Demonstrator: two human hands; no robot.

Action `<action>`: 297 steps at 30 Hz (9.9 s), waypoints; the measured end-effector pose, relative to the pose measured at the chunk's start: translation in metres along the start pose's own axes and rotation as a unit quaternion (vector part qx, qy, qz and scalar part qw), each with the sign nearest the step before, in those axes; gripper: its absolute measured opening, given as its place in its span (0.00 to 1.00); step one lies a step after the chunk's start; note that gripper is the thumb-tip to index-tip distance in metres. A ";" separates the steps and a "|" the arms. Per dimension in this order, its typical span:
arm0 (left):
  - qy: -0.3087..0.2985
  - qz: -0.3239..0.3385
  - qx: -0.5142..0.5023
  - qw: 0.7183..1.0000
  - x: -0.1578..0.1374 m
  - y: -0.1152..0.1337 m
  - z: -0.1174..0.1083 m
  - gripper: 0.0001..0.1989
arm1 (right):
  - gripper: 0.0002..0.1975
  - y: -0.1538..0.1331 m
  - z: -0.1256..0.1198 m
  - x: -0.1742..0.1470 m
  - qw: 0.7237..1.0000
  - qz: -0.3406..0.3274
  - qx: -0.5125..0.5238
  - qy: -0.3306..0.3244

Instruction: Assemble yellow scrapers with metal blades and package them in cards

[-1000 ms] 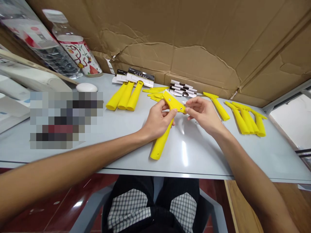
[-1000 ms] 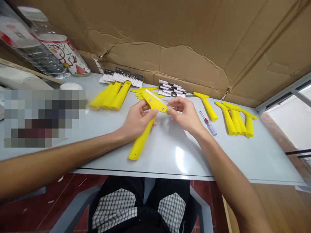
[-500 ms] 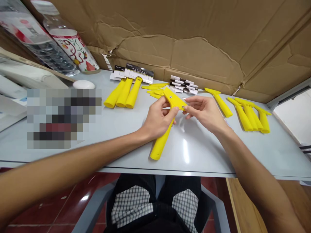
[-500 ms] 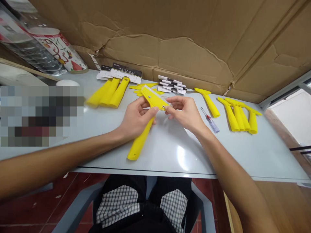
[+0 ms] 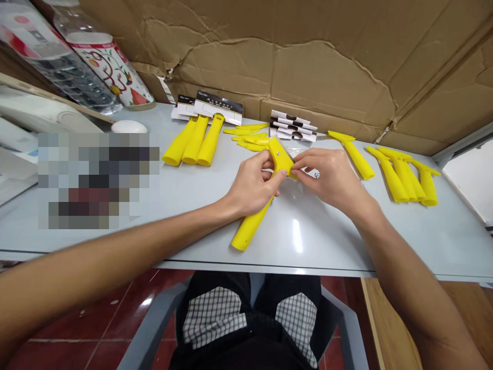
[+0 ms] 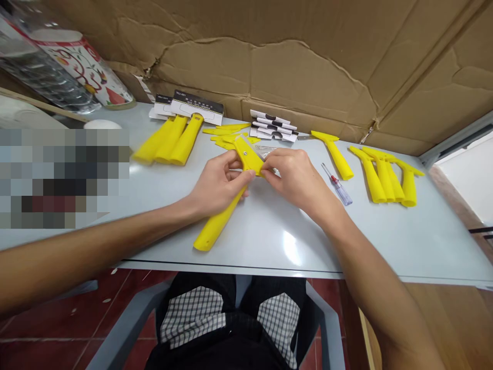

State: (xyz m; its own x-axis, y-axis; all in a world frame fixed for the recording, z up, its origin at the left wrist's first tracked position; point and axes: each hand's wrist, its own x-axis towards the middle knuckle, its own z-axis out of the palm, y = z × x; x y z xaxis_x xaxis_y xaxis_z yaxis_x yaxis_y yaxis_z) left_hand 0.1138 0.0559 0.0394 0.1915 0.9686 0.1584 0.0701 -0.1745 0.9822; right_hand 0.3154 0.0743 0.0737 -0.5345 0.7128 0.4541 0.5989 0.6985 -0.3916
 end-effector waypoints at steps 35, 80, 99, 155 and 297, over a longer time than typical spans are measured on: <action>-0.014 -0.056 -0.032 0.998 0.001 -0.002 -0.001 0.13 | 0.15 0.027 -0.004 0.003 0.922 0.216 0.318 -0.042; 0.057 -0.021 -0.033 0.998 0.003 -0.007 0.002 0.06 | 0.07 0.000 0.012 0.001 0.993 0.046 0.081 0.075; 0.062 -0.028 -0.035 0.997 0.001 -0.004 0.003 0.09 | 0.05 -0.005 0.012 0.003 0.982 0.139 0.092 0.083; -0.160 0.194 0.408 0.878 0.009 -0.001 -0.030 0.22 | 0.21 0.032 -0.017 0.001 0.923 0.227 0.242 -0.196; -0.136 -0.130 -0.177 0.966 0.008 -0.007 -0.002 0.11 | 0.12 0.017 -0.039 -0.006 0.992 0.049 -0.119 0.000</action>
State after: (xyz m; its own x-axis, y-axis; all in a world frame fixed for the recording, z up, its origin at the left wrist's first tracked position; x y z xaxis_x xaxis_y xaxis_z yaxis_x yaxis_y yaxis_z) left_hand 0.1129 0.0650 0.0343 0.4662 0.8807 -0.0843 -0.1800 0.1877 0.9656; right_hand 0.3521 0.0796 0.0961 -0.4663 0.7766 0.4236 0.7720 0.5910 -0.2338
